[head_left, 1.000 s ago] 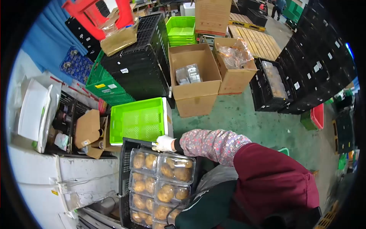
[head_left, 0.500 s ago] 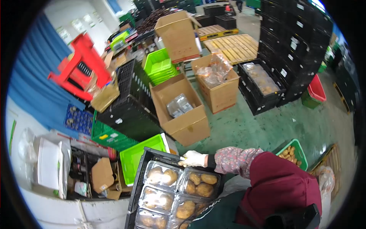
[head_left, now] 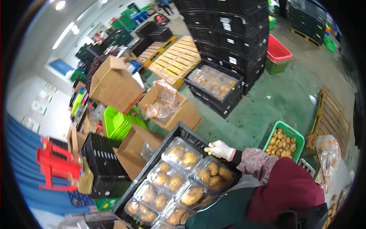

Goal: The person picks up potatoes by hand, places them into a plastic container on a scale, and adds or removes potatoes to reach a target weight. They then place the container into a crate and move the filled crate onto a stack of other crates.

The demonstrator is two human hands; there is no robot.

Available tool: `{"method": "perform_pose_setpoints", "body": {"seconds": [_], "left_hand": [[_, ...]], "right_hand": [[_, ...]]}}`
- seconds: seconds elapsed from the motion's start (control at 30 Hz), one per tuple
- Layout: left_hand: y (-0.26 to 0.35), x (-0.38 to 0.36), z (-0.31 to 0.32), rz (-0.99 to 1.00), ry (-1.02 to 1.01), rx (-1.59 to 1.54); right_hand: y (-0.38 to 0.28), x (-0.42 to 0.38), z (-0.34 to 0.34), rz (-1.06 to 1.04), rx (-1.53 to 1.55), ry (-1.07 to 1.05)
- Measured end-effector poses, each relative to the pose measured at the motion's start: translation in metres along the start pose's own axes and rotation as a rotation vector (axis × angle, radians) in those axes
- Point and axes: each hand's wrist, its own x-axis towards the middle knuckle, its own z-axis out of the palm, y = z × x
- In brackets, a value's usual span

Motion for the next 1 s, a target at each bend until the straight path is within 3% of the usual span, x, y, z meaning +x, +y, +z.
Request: {"method": "perform_pose_setpoints", "body": {"seconds": [0.07, 0.17, 0.3, 0.43, 0.57, 0.73, 0.77, 0.83, 0.87, 1.0], "left_hand": [[0.040, 0.007, 0.074, 0.002, -0.086, 0.111], [0.060, 0.062, 0.188, 0.161, -0.324, 0.178], [0.111, 0.070, 0.361, 0.306, -0.550, 0.266], [0.153, 0.063, 0.528, 0.262, -0.763, 0.315], [0.172, 0.055, 0.690, 0.358, -1.009, 0.314], [0.186, 0.051, 0.886, 0.307, -1.334, 0.467], [0.186, 0.052, 0.927, 0.296, -1.342, 0.502], [0.196, 0.050, 1.009, 0.470, -1.355, 0.646], [0.203, 0.048, 1.036, 0.329, -1.422, 0.570], [0.219, 0.075, 1.173, 0.327, -1.447, 0.734]], "right_hand": [[-0.025, -0.005, -0.058, 0.050, 0.023, 0.101], [-0.043, -0.008, -0.139, 0.081, 0.153, 0.246], [-0.051, -0.033, -0.212, -0.021, 0.271, 0.546], [-0.034, -0.046, -0.266, -0.072, 0.444, 0.765], [-0.027, -0.045, -0.290, -0.093, 0.575, 1.012], [-0.025, 0.011, -0.297, -0.097, 0.732, 1.237], [-0.025, 0.030, -0.299, -0.050, 0.744, 1.280], [-0.041, 0.074, -0.299, -0.011, 0.802, 1.394], [-0.052, 0.094, -0.295, 0.009, 0.798, 1.429], [-0.079, 0.183, -0.308, 0.084, 0.913, 1.471]]}}
